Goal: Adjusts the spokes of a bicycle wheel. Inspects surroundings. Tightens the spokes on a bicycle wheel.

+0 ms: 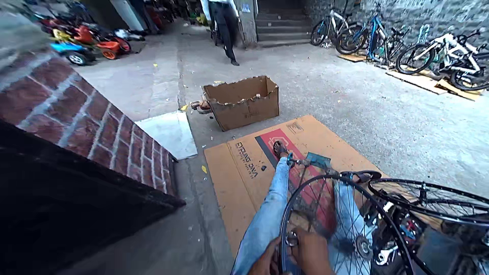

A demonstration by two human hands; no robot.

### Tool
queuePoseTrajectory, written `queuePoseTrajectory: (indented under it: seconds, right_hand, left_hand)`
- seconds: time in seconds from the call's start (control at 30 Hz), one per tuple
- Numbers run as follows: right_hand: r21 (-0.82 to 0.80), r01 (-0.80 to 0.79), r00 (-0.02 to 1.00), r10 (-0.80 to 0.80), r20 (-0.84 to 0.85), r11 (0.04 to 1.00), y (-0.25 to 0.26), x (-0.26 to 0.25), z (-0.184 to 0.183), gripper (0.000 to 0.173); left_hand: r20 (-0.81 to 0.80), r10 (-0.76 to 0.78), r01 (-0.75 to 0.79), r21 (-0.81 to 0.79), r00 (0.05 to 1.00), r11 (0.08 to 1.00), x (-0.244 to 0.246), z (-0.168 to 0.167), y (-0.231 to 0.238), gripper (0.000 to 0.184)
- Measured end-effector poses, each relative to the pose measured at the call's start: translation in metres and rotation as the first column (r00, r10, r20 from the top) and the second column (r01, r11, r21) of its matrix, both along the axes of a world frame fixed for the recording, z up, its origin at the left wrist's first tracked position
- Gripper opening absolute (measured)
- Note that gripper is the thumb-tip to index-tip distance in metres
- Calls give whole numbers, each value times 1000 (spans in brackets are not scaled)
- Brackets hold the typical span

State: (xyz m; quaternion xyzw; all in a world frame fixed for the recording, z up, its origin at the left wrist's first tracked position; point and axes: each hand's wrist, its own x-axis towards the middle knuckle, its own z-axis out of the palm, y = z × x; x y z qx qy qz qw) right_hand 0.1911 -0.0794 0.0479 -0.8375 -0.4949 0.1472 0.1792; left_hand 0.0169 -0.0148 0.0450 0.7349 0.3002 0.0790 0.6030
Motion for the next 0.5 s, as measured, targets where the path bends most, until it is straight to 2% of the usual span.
queuePoseTrajectory:
  seconds: [0.1,0.27,0.4,0.5]
  right_hand:
    - [-126,-29,996,17,-90,992,-2,-1,3,23]
    - [-143,-83,968,46,-248,986,-4,6,8,23]
    - [-143,-177,899,101,-425,974,-8,19,16,39]
    - [-123,-177,893,107,-438,976,-9,21,17,40]
  left_hand:
    - [-28,8,-9,-59,1000,998,-8,-4,-5,93]
    - [22,40,-37,-122,999,992,-15,-9,-6,91]
    - [51,34,-27,-137,998,990,-16,-8,-5,88]
    - [48,35,-28,-142,998,989,-16,-7,-5,89]
